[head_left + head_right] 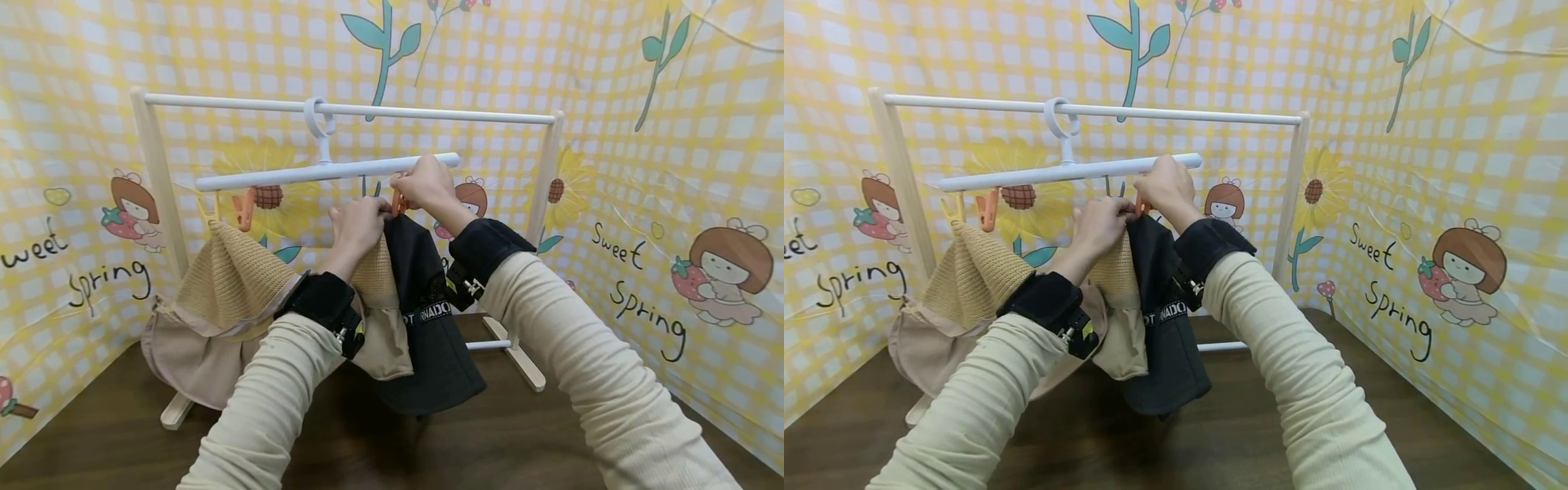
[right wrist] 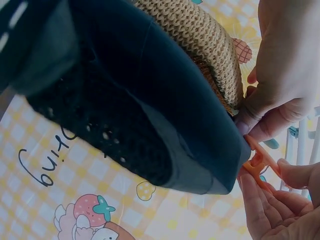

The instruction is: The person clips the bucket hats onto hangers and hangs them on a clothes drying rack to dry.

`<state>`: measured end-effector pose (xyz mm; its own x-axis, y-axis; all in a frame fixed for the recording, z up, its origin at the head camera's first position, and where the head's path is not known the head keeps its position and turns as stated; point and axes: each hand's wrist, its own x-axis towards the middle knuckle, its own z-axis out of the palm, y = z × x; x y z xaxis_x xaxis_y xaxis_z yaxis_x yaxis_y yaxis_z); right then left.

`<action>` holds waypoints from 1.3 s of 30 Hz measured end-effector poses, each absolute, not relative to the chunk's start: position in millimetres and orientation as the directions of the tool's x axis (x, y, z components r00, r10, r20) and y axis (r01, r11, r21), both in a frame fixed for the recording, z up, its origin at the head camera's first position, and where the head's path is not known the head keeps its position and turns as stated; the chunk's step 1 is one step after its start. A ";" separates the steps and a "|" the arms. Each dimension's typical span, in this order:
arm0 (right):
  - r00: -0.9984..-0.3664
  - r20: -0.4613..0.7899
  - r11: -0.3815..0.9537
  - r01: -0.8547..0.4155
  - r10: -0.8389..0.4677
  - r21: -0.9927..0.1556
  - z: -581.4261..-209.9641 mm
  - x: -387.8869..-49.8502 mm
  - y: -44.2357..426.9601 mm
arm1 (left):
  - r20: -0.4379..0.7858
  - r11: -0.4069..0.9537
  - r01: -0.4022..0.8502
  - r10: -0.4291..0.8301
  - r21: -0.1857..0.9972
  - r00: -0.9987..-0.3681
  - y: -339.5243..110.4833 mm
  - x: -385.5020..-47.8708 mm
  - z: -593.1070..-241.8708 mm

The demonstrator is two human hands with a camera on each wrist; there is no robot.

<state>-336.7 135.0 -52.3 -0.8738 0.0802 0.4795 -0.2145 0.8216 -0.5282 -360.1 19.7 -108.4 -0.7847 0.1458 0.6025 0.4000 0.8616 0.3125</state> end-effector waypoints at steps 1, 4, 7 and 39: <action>-0.874 0.480 0.822 -0.217 0.077 -0.527 -51.9 -336.5 134.5 | 0.602 0.861 0.400 0.146 0.313 -0.785 18.8 -359.8 -107.7; -0.875 0.478 0.821 -0.223 0.068 -0.525 -51.0 -335.4 132.9 | 0.598 0.859 0.401 0.146 0.319 -0.788 16.8 -358.4 -106.3; -0.878 0.474 0.823 -0.224 0.062 -0.522 -50.5 -334.7 131.8 | 0.595 0.861 0.394 0.140 0.322 -0.791 15.2 -357.4 -105.3; -0.895 0.445 0.755 -0.279 0.018 -0.593 -63.7 -333.8 135.8 | 0.585 0.898 0.360 0.154 0.253 -0.796 12.1 -359.0 -106.3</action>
<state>-333.8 135.8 -63.7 -0.8954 0.0183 0.4449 -0.2791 0.7554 -0.5929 -359.0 12.1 -106.3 -0.7961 0.1544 0.5852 0.3603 0.8978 0.2532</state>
